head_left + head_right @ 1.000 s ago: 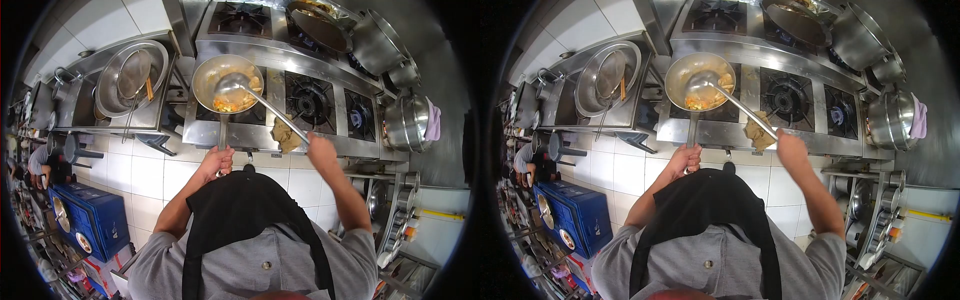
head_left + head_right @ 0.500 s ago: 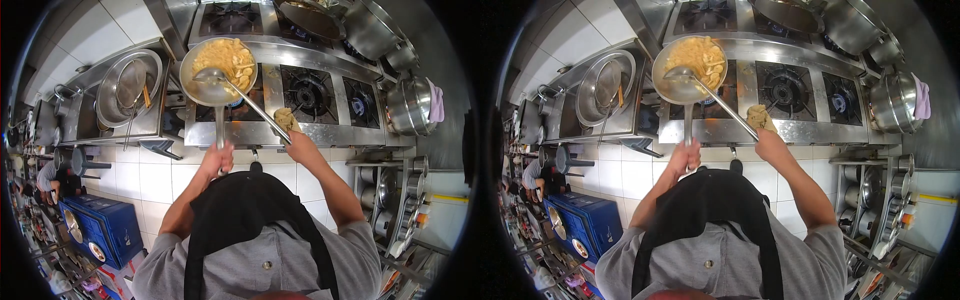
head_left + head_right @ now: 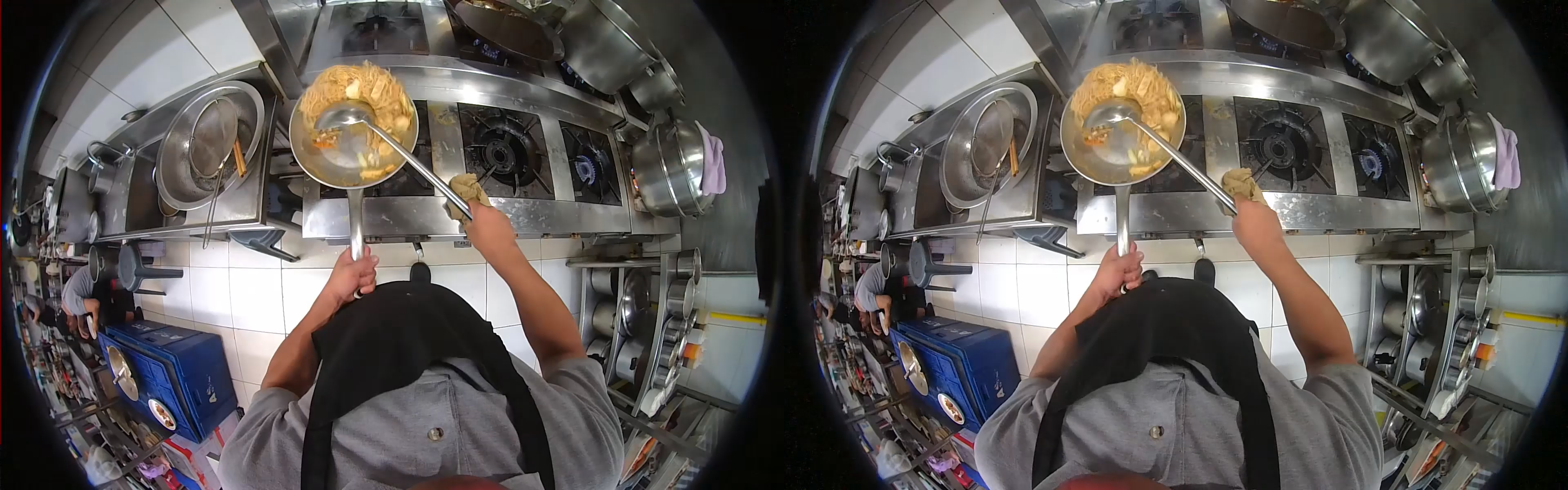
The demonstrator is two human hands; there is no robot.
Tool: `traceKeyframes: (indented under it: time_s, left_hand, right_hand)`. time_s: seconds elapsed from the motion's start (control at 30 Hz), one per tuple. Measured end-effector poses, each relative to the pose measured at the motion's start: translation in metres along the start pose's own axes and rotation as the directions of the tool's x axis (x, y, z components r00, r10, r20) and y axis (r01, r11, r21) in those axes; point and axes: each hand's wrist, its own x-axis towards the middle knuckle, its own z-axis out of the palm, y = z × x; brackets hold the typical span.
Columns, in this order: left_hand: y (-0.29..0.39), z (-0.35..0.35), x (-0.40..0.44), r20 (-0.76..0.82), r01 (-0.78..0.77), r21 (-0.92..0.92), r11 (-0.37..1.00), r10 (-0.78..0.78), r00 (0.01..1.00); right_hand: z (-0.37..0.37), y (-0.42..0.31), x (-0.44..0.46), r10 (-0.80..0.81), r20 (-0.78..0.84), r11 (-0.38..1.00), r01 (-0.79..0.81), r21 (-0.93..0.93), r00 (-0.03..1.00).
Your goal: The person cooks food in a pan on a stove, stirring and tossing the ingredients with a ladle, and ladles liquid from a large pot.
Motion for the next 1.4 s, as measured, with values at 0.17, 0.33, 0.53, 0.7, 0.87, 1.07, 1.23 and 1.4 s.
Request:
traceKeyframes:
  time_s: [0.17,0.33,0.53,0.7,0.87,1.07,1.23,1.4]
  left_hand:
    - [0.009,-0.007,0.017,-0.006,0.022,-0.084,0.996,-0.023,1.000]
    - [0.010,-0.002,0.018,0.017,0.065,-0.194,0.979,-0.063,0.998]
    - [0.005,-0.007,0.027,0.030,0.078,-0.205,0.976,-0.073,0.997]
    - [0.013,0.000,0.022,0.006,0.084,-0.222,0.971,-0.084,0.996]
    - [0.011,0.000,0.022,0.035,0.088,-0.227,0.970,-0.083,0.996]
    - [0.013,-0.002,0.024,0.038,0.077,-0.228,0.971,-0.070,0.997]
    - [0.011,-0.005,0.021,0.029,0.094,-0.226,0.970,-0.089,0.996]
    - [0.022,-0.016,0.018,0.057,0.090,-0.160,0.983,-0.082,0.995]
  right_hand:
    - [-0.007,0.003,-0.036,-0.046,0.023,0.998,0.045,0.050,0.999]
    - [-0.031,0.006,-0.036,-0.010,0.080,0.994,0.001,0.109,0.997]
    - [0.018,-0.009,0.012,0.003,0.003,0.939,-0.004,0.345,1.000]
    - [-0.015,-0.020,-0.023,-0.086,0.141,0.968,0.049,0.248,0.986]
    - [-0.035,-0.025,-0.004,0.000,0.066,0.972,-0.016,0.235,0.998]
    - [-0.010,-0.028,-0.021,0.086,0.284,0.900,-0.197,0.389,0.955]
    - [-0.040,-0.026,-0.046,0.070,0.434,0.823,-0.298,0.484,0.898]
    - [-0.051,-0.011,-0.047,-0.002,0.085,0.945,-0.025,0.325,0.996]
